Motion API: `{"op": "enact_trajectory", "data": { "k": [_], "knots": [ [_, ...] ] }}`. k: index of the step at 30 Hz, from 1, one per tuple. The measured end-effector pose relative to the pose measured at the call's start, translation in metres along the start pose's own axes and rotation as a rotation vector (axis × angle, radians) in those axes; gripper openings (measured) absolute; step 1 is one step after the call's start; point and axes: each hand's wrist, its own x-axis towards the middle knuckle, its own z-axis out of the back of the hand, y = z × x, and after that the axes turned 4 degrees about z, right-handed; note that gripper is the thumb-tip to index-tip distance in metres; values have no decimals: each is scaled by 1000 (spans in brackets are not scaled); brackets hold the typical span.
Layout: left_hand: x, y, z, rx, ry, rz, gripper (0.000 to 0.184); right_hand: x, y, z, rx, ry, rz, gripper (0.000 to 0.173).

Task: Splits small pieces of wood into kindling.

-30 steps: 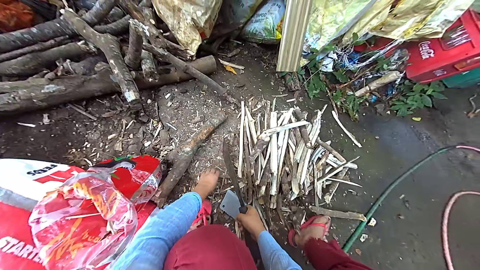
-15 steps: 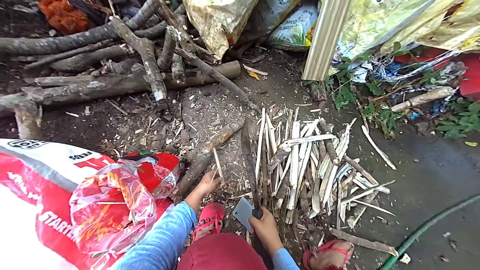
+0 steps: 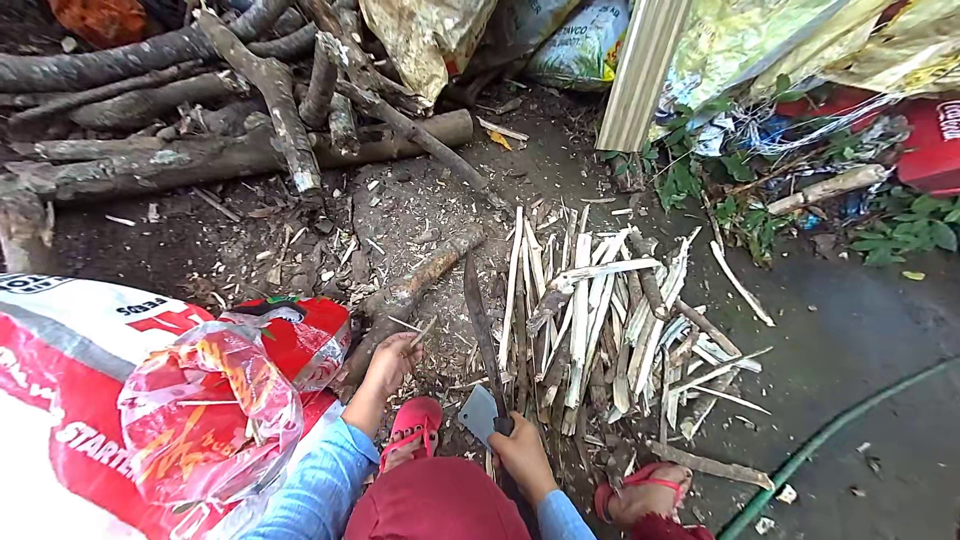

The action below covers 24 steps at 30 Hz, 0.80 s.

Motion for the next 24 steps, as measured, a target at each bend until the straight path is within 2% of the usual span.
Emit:
{"op": "enact_trajectory", "data": {
  "k": [2,4,6,9,11,14,19,24],
  "knots": [
    [2,-1,0,-107,14,-73,25,1,0,0,7,-3,0,28],
    [9,2,-3,-23,16,-185,24,1,0,0,13,-4,4,28],
    [20,8,-9,186,-42,-304,30,0,0,0,17,-3,6,28],
    [30,3,-20,577,-88,-425,29,-2,-1,1,28,1,13,28],
    [31,-9,-27,843,-20,-488,30,-5,0,3,16,9,15,30],
    [35,-23,-37,1087,139,-521,46,-8,1,7,-13,16,19,32],
    [48,-26,-50,1069,238,-512,51,-11,3,10,-116,5,50,35],
    [57,-13,-53,1076,246,-625,31,-13,4,13,-230,-20,103,38]
  ]
}}
